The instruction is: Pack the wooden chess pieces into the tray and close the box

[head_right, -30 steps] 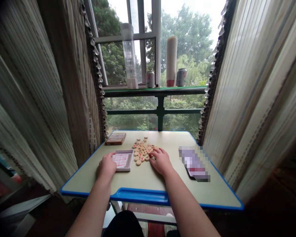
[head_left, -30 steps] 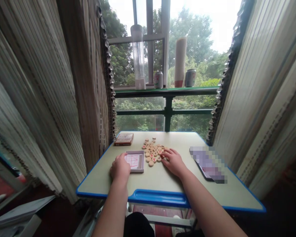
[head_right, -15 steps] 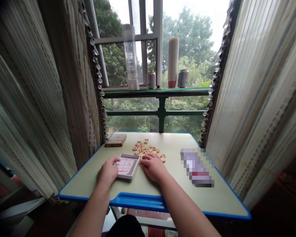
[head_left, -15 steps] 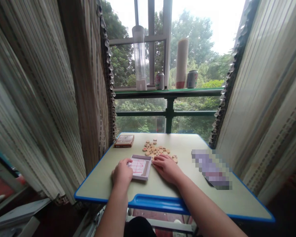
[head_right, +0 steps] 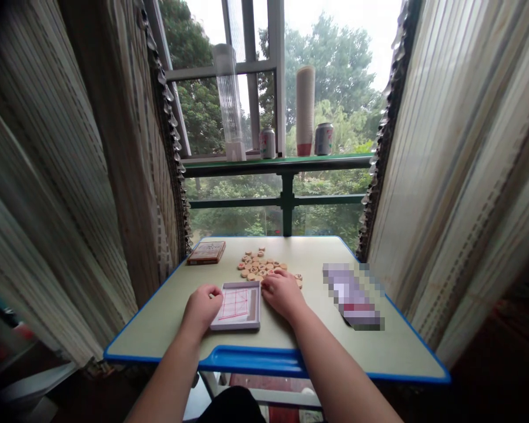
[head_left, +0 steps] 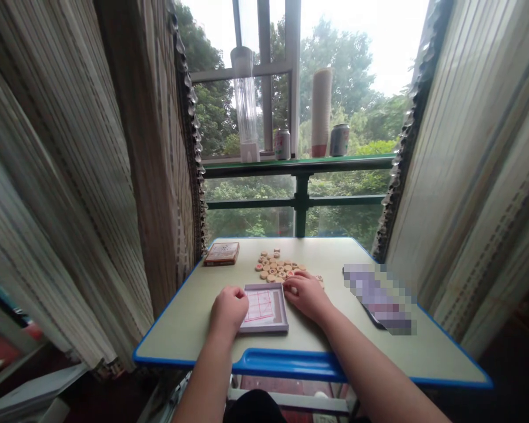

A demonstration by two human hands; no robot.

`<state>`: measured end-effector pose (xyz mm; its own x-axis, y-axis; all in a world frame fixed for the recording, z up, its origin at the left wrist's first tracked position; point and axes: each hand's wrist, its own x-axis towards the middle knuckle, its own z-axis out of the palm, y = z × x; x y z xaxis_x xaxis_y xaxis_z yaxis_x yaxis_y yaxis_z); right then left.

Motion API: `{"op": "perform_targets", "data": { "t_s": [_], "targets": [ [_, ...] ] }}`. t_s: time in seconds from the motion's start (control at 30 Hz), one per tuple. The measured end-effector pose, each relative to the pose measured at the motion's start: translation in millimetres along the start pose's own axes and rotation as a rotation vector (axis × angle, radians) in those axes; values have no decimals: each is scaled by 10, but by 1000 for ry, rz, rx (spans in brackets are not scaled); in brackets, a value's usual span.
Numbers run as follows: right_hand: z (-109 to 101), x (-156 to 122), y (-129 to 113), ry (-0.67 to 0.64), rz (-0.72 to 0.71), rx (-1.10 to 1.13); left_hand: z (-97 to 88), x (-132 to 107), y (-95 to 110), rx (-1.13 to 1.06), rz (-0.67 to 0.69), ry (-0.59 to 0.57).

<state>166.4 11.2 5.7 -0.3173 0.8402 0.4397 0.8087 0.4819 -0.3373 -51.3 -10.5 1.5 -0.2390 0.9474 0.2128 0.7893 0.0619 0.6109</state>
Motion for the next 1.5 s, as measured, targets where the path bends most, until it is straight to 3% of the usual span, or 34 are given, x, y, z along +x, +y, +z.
{"op": "perform_targets", "data": {
  "t_s": [0.27,0.43,0.6,0.73,0.87,0.97,1.03,1.13,1.27,1.43,1.5],
  "targets": [
    [-1,17,101,90,111,156,-45,-36,45,52,-5,10],
    [-59,46,174,99,147,195,-55,-67,97,-4,-29,-79],
    [-74,97,230,130,222,197,20,-46,164,71,88,-160],
    [-43,105,284,124,303,282,31,110,236,142,161,-302],
    [-24,96,305,132,348,247,-93,437,362,112,246,-384],
    [-17,95,300,124,337,194,-153,675,460,41,298,-320],
    [-12,93,292,119,318,156,-120,757,477,-54,387,-351],
    [-7,83,274,99,261,124,2,740,416,-198,529,-510],
    [-6,65,238,89,188,129,114,629,333,-102,721,-524],
    [-22,97,200,59,176,113,120,630,327,-71,724,-520],
    [-39,144,190,-22,123,77,121,649,312,-85,709,-527]
  ]
}}
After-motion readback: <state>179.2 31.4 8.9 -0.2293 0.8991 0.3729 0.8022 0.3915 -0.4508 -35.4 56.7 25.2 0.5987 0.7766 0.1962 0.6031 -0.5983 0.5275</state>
